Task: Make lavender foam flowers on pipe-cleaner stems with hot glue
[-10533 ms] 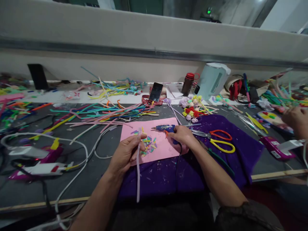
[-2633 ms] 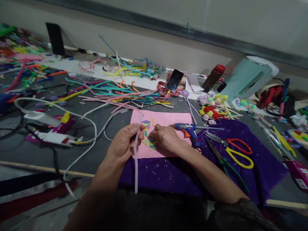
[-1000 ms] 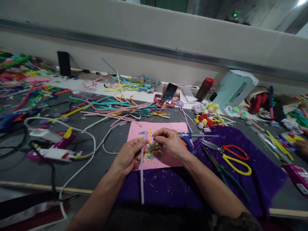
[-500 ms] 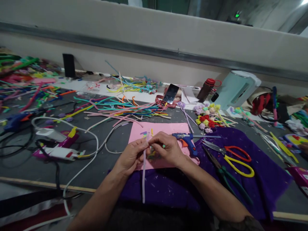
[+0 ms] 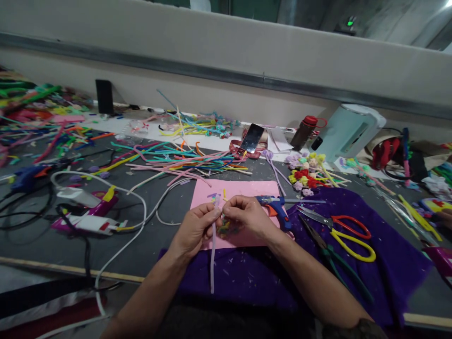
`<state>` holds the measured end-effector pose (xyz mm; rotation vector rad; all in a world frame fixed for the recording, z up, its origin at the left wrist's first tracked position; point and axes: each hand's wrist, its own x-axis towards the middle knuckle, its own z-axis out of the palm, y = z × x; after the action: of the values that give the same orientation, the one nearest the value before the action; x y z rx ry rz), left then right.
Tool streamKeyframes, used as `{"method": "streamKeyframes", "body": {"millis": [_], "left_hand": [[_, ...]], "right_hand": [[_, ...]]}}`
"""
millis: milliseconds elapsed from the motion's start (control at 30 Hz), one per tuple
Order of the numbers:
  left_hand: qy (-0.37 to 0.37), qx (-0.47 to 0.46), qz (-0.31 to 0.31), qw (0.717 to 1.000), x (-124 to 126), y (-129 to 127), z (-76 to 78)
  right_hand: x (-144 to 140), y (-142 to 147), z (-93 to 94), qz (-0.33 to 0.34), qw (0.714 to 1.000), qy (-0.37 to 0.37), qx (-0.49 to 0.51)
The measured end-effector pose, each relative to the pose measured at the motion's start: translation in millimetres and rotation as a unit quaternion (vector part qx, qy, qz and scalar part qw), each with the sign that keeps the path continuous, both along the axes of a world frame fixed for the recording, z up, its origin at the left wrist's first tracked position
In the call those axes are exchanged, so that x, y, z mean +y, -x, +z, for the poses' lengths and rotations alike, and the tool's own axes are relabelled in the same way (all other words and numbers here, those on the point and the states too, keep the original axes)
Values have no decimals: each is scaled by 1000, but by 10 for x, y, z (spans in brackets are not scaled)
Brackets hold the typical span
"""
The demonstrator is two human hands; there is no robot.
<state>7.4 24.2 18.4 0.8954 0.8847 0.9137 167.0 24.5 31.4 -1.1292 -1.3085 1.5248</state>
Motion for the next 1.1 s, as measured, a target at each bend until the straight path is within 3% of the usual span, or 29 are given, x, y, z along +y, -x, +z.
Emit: {"method": "streamKeyframes", "body": {"millis": [167, 500, 667, 833, 1100], "left_hand": [[-20, 26, -4, 999, -17, -3, -9], [-11, 4, -54, 998, -12, -3, 20], [5, -11, -55, 998, 8, 7, -6], [59, -43, -86, 994, 31, 28, -33], [91, -72, -120, 986, 45, 50, -48]], "right_hand": [[0, -3, -14, 2, 1000, 16, 21], [29, -57, -123, 83, 990, 29, 114], [27, -8, -126, 57, 991, 37, 114], [-14, -1, -34, -15, 999, -49, 7], [-32, -42, -36, -4, 987, -157, -33]]}}
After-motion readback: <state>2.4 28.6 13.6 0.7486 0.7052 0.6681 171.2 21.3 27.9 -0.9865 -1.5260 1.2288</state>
